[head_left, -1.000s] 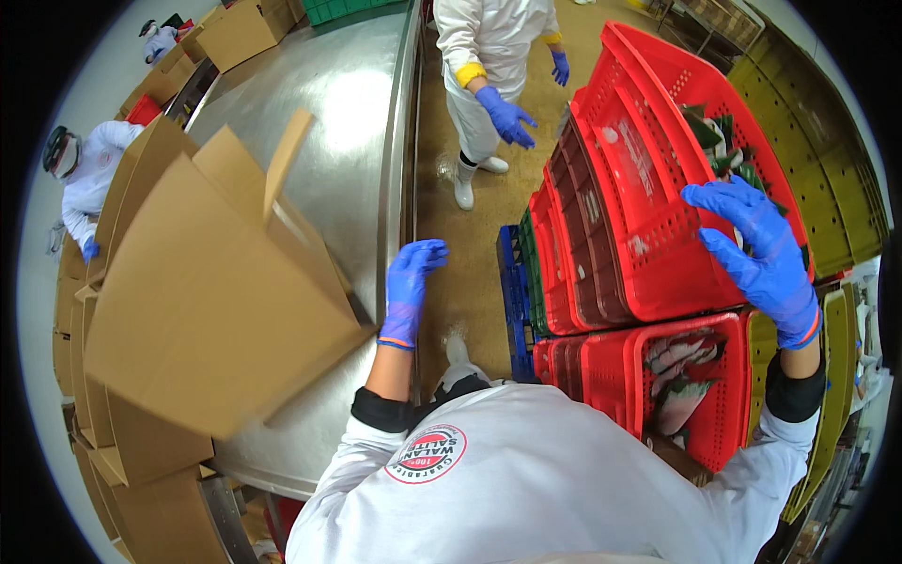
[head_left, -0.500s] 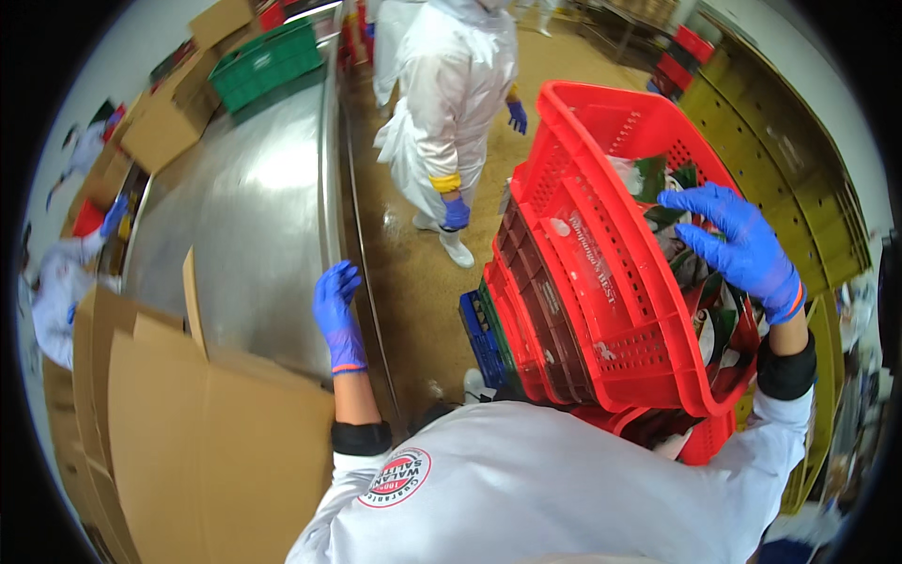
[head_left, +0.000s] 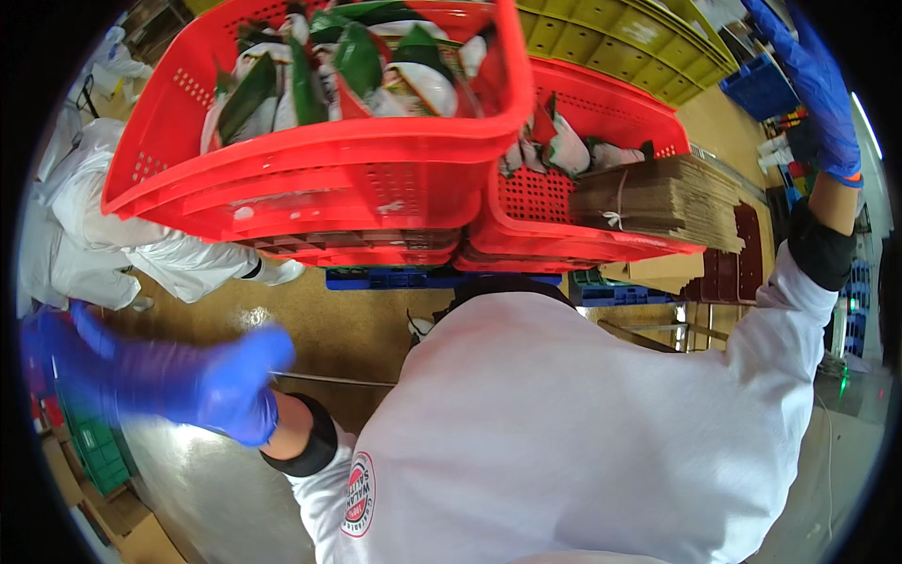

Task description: The person transfers packaged food items from a yellow bin into cardboard boxes on a conveyor belt. They then fold and place cardboard dividers into the boxes and move the filled boxes along the line.

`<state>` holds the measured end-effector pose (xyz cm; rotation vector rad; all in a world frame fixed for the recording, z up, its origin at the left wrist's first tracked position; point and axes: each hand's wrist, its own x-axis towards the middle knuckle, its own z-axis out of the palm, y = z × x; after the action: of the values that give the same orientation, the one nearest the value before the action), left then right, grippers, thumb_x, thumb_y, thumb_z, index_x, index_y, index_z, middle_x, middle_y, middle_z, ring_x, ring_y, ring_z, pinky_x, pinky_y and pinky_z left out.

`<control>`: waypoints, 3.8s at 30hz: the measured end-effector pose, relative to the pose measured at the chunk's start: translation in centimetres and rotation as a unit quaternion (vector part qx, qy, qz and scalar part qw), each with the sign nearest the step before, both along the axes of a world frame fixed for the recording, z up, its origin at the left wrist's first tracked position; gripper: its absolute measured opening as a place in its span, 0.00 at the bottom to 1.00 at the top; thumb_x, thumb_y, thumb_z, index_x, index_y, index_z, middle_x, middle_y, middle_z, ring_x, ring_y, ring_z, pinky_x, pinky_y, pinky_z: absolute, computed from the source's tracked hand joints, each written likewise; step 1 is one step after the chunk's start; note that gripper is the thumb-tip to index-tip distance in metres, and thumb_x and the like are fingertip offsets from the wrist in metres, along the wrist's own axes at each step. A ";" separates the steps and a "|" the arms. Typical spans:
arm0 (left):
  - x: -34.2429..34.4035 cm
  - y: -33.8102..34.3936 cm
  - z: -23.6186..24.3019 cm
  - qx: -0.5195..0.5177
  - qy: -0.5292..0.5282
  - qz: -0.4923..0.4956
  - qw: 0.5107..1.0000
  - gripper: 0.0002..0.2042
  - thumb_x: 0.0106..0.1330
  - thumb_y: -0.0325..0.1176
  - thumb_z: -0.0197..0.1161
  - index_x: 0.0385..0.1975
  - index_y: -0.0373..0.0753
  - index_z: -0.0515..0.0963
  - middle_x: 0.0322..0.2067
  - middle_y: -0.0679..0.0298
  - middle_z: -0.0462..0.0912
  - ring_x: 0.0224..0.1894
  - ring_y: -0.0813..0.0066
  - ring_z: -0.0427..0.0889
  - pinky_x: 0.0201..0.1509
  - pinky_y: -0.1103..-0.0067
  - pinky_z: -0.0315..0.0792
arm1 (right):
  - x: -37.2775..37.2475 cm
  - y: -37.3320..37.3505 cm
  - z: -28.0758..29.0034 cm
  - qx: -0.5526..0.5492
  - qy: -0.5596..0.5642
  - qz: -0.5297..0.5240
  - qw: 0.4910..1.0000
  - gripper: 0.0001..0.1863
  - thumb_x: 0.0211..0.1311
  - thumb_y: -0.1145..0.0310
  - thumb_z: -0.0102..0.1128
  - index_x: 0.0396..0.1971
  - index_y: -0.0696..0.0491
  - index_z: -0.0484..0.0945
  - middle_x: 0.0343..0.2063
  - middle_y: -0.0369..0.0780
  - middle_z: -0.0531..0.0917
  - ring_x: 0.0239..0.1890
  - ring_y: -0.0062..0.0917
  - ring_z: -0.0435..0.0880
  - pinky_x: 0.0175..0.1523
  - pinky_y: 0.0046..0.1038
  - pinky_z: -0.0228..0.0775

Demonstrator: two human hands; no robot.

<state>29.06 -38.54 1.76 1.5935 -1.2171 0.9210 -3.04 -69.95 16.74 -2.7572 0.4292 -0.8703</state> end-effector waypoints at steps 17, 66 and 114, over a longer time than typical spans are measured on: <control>-34.4 -33.9 -20.3 0.305 0.365 -0.532 0.701 0.64 0.29 0.41 0.84 0.69 0.34 0.47 0.62 0.56 0.64 0.61 0.65 0.66 0.67 0.70 0.60 | -31.1 -10.1 -35.0 0.603 -0.407 -0.154 0.669 0.37 0.73 0.43 0.33 0.70 0.55 0.50 0.69 0.40 0.57 0.71 0.28 0.55 0.73 0.32 0.46; -68.1 -51.8 8.0 0.371 0.145 -0.466 0.790 0.29 0.66 0.59 0.47 0.52 0.41 0.77 0.57 0.56 0.74 0.57 0.56 0.74 0.57 0.63 0.70 | -59.6 -17.7 -46.6 0.635 -0.574 -0.146 0.496 0.18 0.65 0.63 0.48 0.51 0.55 0.72 0.45 0.41 0.76 0.48 0.31 0.73 0.56 0.28 0.64; -41.8 -2.3 -17.4 0.099 0.318 0.315 0.889 0.12 0.62 0.26 0.61 0.45 0.41 0.80 0.43 0.60 0.79 0.48 0.65 0.77 0.55 0.73 0.70 | -21.1 -15.1 -26.4 0.274 -0.110 0.157 0.942 0.18 0.64 0.78 0.50 0.55 0.58 0.72 0.57 0.44 0.74 0.61 0.32 0.70 0.69 0.34 0.54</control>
<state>-12.77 -40.86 -15.63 2.2798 -0.3281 0.5624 -24.14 -85.05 -9.71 -2.1129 0.1483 -0.8141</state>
